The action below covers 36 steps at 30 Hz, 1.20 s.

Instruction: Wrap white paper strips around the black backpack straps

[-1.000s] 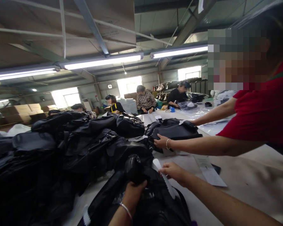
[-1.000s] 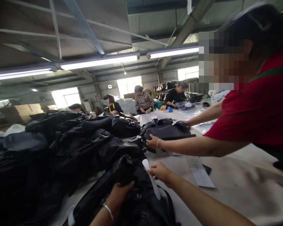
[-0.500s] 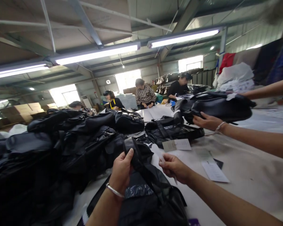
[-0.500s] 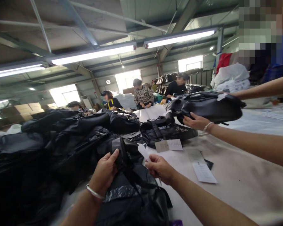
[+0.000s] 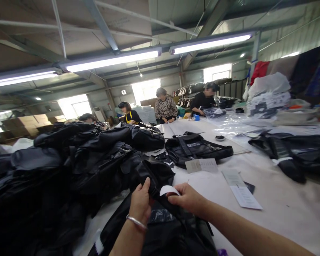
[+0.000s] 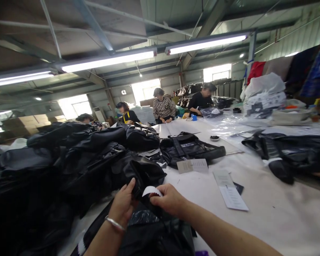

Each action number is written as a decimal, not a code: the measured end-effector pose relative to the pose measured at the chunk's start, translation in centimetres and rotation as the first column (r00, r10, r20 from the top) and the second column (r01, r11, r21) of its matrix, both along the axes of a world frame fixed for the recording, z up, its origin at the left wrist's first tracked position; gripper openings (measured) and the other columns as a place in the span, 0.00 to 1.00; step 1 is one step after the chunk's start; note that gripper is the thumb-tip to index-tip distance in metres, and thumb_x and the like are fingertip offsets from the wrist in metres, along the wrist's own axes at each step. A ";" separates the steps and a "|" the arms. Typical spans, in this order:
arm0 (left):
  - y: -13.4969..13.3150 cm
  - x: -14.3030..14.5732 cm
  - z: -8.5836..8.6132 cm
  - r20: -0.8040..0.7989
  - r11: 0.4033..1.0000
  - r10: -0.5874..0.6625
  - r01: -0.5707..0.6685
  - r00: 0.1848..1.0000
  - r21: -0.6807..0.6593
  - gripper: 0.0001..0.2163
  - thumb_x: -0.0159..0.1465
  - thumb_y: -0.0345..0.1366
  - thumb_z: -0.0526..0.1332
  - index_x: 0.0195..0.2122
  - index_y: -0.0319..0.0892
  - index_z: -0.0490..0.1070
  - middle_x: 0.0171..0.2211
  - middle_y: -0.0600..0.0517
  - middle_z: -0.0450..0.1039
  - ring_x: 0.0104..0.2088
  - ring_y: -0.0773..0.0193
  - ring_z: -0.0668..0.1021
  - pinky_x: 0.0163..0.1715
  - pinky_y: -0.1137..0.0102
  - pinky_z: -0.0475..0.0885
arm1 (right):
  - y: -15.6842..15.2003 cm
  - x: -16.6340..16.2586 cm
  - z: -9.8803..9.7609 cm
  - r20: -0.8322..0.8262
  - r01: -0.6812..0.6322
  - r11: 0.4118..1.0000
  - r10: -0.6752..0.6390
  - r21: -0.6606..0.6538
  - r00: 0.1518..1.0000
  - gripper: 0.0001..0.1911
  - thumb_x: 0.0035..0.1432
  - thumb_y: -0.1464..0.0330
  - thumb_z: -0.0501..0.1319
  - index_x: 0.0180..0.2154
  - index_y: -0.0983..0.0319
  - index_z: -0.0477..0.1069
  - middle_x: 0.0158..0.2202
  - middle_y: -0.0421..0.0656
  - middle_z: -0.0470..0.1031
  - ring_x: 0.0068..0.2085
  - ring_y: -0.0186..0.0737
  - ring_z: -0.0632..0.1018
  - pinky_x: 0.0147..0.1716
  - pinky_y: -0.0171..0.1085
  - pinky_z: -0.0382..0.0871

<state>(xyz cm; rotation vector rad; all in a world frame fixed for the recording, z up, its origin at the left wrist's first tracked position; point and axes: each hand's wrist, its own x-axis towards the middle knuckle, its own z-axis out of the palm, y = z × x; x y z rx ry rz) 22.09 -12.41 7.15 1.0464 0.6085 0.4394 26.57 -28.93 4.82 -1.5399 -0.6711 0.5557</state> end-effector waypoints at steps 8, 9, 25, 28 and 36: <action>-0.7 -1.8 -0.4 0.076 0.988 -0.125 0.131 0.989 -0.079 0.04 0.62 0.32 0.64 0.36 0.37 0.72 0.27 0.49 0.77 0.25 0.64 0.79 0.24 0.73 0.75 | 2.1 -1.5 -1.7 -0.059 0.146 0.988 -0.143 0.052 0.988 0.13 0.48 0.60 0.61 0.24 0.63 0.63 0.20 0.35 0.57 0.23 0.31 0.57 0.22 0.33 0.49; -0.7 -2.3 -0.4 0.088 0.976 -0.193 0.200 0.977 -0.083 0.05 0.61 0.33 0.65 0.36 0.36 0.72 0.28 0.48 0.77 0.25 0.64 0.79 0.24 0.73 0.74 | 2.3 -1.5 -1.7 -0.055 0.148 0.986 -0.144 0.075 0.988 0.14 0.48 0.60 0.61 0.24 0.63 0.62 0.20 0.35 0.56 0.24 0.31 0.57 0.23 0.33 0.49; -0.8 -3.7 -1.1 0.135 0.975 -0.115 0.138 0.984 -0.174 0.07 0.58 0.32 0.68 0.29 0.37 0.71 0.24 0.49 0.76 0.23 0.62 0.78 0.22 0.72 0.72 | 1.5 -3.3 -2.0 0.264 0.204 0.978 -0.186 -0.040 0.946 0.12 0.51 0.62 0.60 0.29 0.63 0.78 0.28 0.44 0.77 0.32 0.44 0.74 0.32 0.37 0.65; -1.0 -3.9 -1.9 0.124 0.976 -0.119 0.139 0.985 -0.167 0.06 0.59 0.33 0.68 0.31 0.36 0.72 0.24 0.48 0.76 0.23 0.62 0.78 0.22 0.72 0.71 | 2.1 -3.2 -2.2 0.265 0.194 0.981 -0.189 0.005 0.946 0.11 0.50 0.66 0.58 0.30 0.62 0.78 0.30 0.44 0.79 0.35 0.46 0.76 0.36 0.38 0.67; -1.1 -4.4 -3.1 0.128 0.943 -0.087 0.124 0.988 -0.309 0.07 0.60 0.35 0.67 0.32 0.35 0.73 0.27 0.46 0.77 0.28 0.61 0.80 0.28 0.71 0.75 | 2.6 -3.4 -1.6 0.338 0.165 0.986 -0.168 0.039 0.926 0.15 0.48 0.72 0.56 0.34 0.60 0.80 0.33 0.43 0.78 0.38 0.45 0.76 0.40 0.38 0.67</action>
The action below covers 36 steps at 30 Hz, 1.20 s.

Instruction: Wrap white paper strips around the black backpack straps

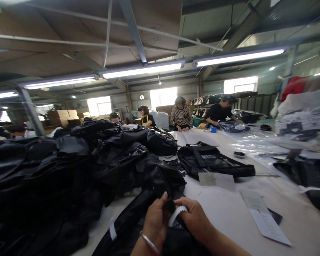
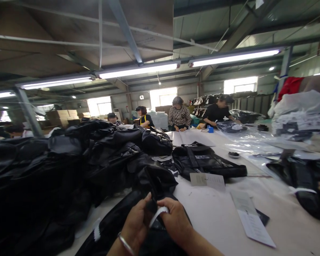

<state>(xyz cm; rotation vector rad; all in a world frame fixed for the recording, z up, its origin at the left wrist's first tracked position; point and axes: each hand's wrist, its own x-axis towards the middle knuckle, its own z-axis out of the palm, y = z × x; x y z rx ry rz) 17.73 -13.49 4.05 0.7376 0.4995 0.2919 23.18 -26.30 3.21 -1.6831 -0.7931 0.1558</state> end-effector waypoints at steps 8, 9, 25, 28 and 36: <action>-0.4 -0.2 1.2 -0.047 0.999 0.017 -0.015 0.999 0.039 0.08 0.60 0.36 0.67 0.30 0.37 0.71 0.27 0.47 0.78 0.23 0.62 0.78 0.21 0.72 0.70 | -1.0 -0.5 0.1 0.086 0.019 0.997 -0.013 -0.070 0.996 0.11 0.50 0.72 0.58 0.31 0.59 0.80 0.30 0.42 0.77 0.34 0.43 0.76 0.36 0.37 0.66; -0.6 -0.1 1.0 -0.013 1.000 0.009 -0.009 1.000 0.019 0.08 0.60 0.36 0.67 0.30 0.37 0.72 0.27 0.47 0.78 0.24 0.63 0.78 0.24 0.72 0.72 | -0.8 -0.4 0.3 0.078 0.027 0.999 -0.024 -0.041 0.997 0.13 0.49 0.73 0.57 0.31 0.59 0.80 0.31 0.42 0.77 0.35 0.43 0.76 0.37 0.37 0.67; -0.2 -0.2 4.0 0.011 1.000 -0.017 0.017 1.000 -0.003 0.08 0.62 0.35 0.65 0.31 0.35 0.70 0.24 0.47 0.76 0.23 0.62 0.78 0.22 0.71 0.73 | -1.1 -0.5 2.6 0.017 0.000 0.996 0.001 -0.089 1.000 0.10 0.54 0.63 0.62 0.31 0.61 0.80 0.29 0.41 0.79 0.33 0.43 0.76 0.33 0.36 0.65; -0.1 -0.2 4.7 0.021 1.000 -0.029 0.029 0.999 0.004 0.07 0.62 0.35 0.65 0.31 0.36 0.70 0.25 0.47 0.76 0.23 0.63 0.78 0.22 0.72 0.73 | -0.5 -0.4 3.9 -0.088 0.005 0.999 -0.010 -0.054 0.996 0.13 0.51 0.60 0.62 0.32 0.62 0.81 0.29 0.42 0.79 0.33 0.43 0.75 0.32 0.36 0.65; 0.1 -1.0 6.6 0.051 0.986 -0.009 0.000 0.999 0.168 0.06 0.62 0.33 0.65 0.32 0.37 0.69 0.26 0.47 0.76 0.26 0.61 0.80 0.23 0.71 0.76 | -0.6 -1.1 6.1 -0.206 0.002 0.999 -0.011 -0.045 0.979 0.15 0.49 0.61 0.62 0.33 0.66 0.78 0.22 0.39 0.70 0.22 0.33 0.66 0.22 0.32 0.57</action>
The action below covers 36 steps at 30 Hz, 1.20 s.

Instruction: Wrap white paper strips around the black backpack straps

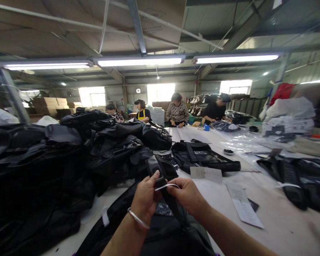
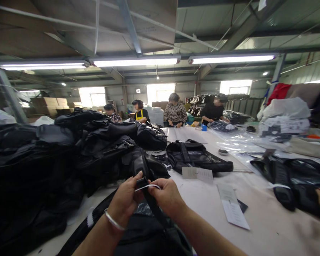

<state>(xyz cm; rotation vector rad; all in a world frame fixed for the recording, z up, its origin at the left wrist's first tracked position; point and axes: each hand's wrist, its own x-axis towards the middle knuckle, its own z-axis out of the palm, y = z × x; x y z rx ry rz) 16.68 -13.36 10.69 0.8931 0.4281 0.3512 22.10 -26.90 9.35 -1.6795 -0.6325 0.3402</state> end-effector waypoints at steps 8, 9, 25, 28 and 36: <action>1.6 -0.3 2.6 0.053 0.996 0.088 -0.088 0.995 0.000 0.04 0.62 0.27 0.63 0.30 0.37 0.69 0.26 0.50 0.75 0.24 0.63 0.79 0.21 0.71 0.76 | -2.3 0.1 -1.4 0.070 -0.154 0.960 0.175 -0.236 0.982 0.08 0.49 0.67 0.61 0.22 0.64 0.70 0.18 0.35 0.58 0.22 0.29 0.59 0.20 0.30 0.48; 1.8 -0.2 2.8 0.057 0.996 0.090 -0.090 0.994 -0.005 0.04 0.62 0.27 0.63 0.30 0.37 0.70 0.26 0.50 0.75 0.24 0.63 0.79 0.21 0.71 0.76 | -2.4 0.2 -1.4 0.055 -0.165 0.956 0.183 -0.241 0.981 0.08 0.49 0.67 0.61 0.23 0.64 0.71 0.18 0.35 0.59 0.22 0.29 0.59 0.20 0.30 0.48; 3.8 1.0 5.2 0.105 0.985 0.153 -0.160 0.983 0.057 0.01 0.61 0.27 0.63 0.33 0.36 0.74 0.29 0.50 0.78 0.25 0.64 0.80 0.20 0.73 0.76 | -1.2 1.1 -1.1 0.079 -0.144 0.967 0.164 -0.211 0.983 0.08 0.48 0.68 0.63 0.22 0.63 0.68 0.17 0.33 0.61 0.22 0.29 0.61 0.21 0.30 0.52; 3.9 1.1 5.0 0.110 0.981 0.163 -0.172 0.981 0.085 0.01 0.61 0.27 0.64 0.34 0.36 0.74 0.30 0.49 0.78 0.26 0.62 0.81 0.22 0.72 0.77 | -1.3 1.4 -2.1 0.194 -0.073 0.963 0.126 -0.258 0.973 0.10 0.50 0.67 0.62 0.21 0.63 0.67 0.18 0.34 0.61 0.23 0.30 0.62 0.22 0.30 0.52; 3.7 2.1 4.0 0.182 0.965 0.196 -0.222 0.964 0.137 0.05 0.57 0.28 0.67 0.35 0.34 0.76 0.30 0.47 0.78 0.27 0.62 0.81 0.25 0.71 0.78 | -2.6 2.5 -3.4 0.355 0.060 0.945 0.061 -0.320 0.933 0.15 0.53 0.65 0.61 0.19 0.63 0.59 0.18 0.34 0.58 0.23 0.30 0.60 0.23 0.32 0.49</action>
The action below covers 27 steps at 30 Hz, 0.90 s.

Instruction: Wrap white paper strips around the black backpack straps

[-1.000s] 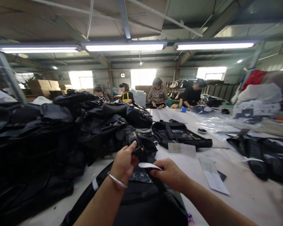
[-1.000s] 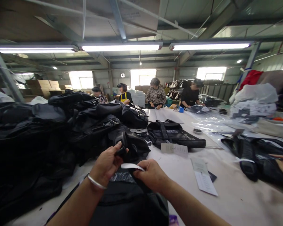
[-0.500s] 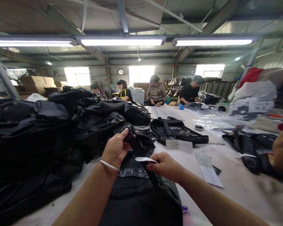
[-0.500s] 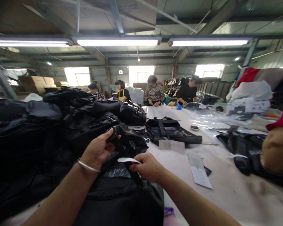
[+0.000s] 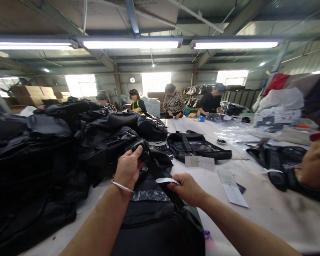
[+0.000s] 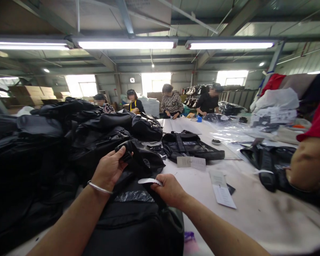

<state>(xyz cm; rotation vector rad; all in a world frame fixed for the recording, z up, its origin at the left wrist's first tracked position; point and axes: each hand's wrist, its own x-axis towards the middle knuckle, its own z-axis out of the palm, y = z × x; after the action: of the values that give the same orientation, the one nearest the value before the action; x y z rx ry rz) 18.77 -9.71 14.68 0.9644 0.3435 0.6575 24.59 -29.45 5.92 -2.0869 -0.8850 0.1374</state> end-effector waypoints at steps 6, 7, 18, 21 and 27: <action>-0.4 0.5 -0.1 -0.010 0.998 0.017 -0.017 1.000 0.056 0.09 0.53 0.31 0.70 0.35 0.34 0.77 0.30 0.47 0.79 0.26 0.63 0.80 0.25 0.72 0.78 | -0.1 -0.2 -0.7 -0.251 -0.052 0.996 0.070 0.076 0.965 0.12 0.51 0.65 0.61 0.21 0.62 0.61 0.18 0.33 0.57 0.23 0.30 0.59 0.23 0.31 0.50; -0.4 0.7 -0.1 -0.014 0.997 0.032 -0.031 0.999 0.075 0.10 0.53 0.31 0.71 0.35 0.34 0.77 0.29 0.48 0.79 0.26 0.63 0.80 0.25 0.72 0.78 | 0.0 -0.4 -0.8 -0.231 -0.048 0.996 0.064 0.073 0.971 0.13 0.52 0.65 0.60 0.21 0.62 0.60 0.19 0.33 0.57 0.23 0.30 0.59 0.23 0.31 0.50; 1.0 3.0 -1.8 -0.046 0.992 0.085 -0.080 0.995 0.093 0.08 0.50 0.31 0.71 0.29 0.35 0.75 0.22 0.51 0.76 0.21 0.65 0.77 0.20 0.74 0.74 | 1.1 -1.0 -3.0 0.117 0.034 0.995 -0.024 -0.089 0.993 0.12 0.54 0.66 0.61 0.22 0.62 0.62 0.23 0.38 0.67 0.27 0.35 0.67 0.27 0.34 0.51; 1.2 3.0 -3.0 -0.045 0.996 0.076 -0.073 0.996 0.058 0.10 0.49 0.33 0.72 0.29 0.36 0.72 0.22 0.53 0.75 0.20 0.66 0.76 0.19 0.75 0.71 | 1.6 -1.2 -3.8 0.107 0.025 0.986 -0.008 -0.162 0.994 0.12 0.54 0.66 0.60 0.22 0.62 0.63 0.23 0.39 0.69 0.28 0.37 0.69 0.27 0.34 0.51; 0.2 0.5 -3.9 -0.030 0.996 -0.030 0.033 0.999 0.085 0.17 0.47 0.42 0.74 0.31 0.36 0.74 0.24 0.50 0.75 0.22 0.66 0.76 0.20 0.75 0.68 | 1.3 -0.9 -5.9 0.104 -0.043 0.954 0.077 -0.297 0.992 0.12 0.55 0.64 0.58 0.21 0.60 0.64 0.24 0.44 0.73 0.28 0.43 0.73 0.28 0.37 0.56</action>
<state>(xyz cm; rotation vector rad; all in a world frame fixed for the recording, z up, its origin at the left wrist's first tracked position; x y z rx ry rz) 19.22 -9.55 10.75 1.0599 0.3270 0.6341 23.65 -28.11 0.06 -2.3643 -1.0514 0.1933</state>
